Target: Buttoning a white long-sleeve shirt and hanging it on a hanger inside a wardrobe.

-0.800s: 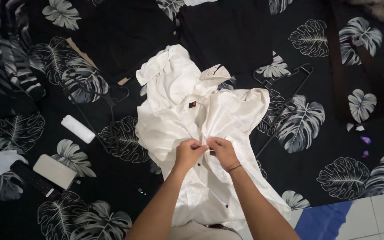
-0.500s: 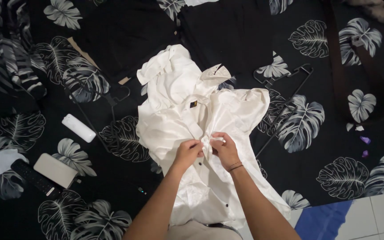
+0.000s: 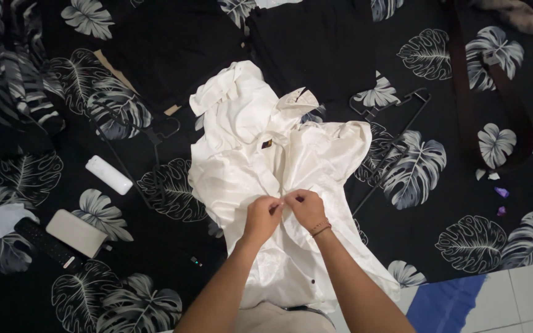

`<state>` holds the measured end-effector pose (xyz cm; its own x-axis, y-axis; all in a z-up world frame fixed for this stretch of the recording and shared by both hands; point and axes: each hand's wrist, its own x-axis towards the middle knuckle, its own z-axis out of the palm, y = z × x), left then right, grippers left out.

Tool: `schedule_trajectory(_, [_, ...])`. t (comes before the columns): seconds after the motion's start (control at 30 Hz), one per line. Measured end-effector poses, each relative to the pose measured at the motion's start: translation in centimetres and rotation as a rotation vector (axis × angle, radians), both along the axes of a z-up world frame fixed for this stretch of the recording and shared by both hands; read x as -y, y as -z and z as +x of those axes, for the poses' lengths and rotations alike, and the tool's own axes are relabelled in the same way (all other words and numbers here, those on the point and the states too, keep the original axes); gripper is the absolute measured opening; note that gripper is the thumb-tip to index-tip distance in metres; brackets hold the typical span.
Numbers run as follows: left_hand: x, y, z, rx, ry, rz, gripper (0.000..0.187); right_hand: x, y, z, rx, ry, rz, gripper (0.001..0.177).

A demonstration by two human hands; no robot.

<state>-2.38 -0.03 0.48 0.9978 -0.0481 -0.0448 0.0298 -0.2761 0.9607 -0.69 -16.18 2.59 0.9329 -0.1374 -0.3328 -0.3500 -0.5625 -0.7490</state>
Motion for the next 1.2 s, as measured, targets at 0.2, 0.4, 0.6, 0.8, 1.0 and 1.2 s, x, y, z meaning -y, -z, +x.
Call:
schedule_trajectory(0.2, [0.0,1.2,0.7,-0.303,-0.123,-0.311,0.016,1.5,2.1,-0.4,-0.177,0.154,0.401,0.024])
schedule_trajectory(0.4, [0.0,2.3,1.0,-0.389,-0.105,-0.492,0.02,0.7,0.8,-1.0,-0.168,0.144,0.496,0.016])
schedule_trajectory(0.6, [-0.4,1.5,0.9,-0.385,-0.076,-0.413,0.017,0.7,1.3,-1.2,-0.178,0.221,0.629,0.017])
schedule_trajectory(0.8, [-0.6,1.0,1.0,-0.374,-0.06,-0.341,0.015,0.3,1.2,-1.3,-0.198,0.279,0.734,0.018])
schedule_trajectory(1.0, [-1.4,1.1,1.2,-0.322,0.012,-0.3,0.015,1.0,2.8,-1.6,-0.113,0.167,0.637,0.014])
schedule_trajectory(1.2, [-1.8,2.0,1.1,-0.324,0.073,-0.36,0.014,1.2,3.5,-1.6,-0.122,0.162,0.604,0.015])
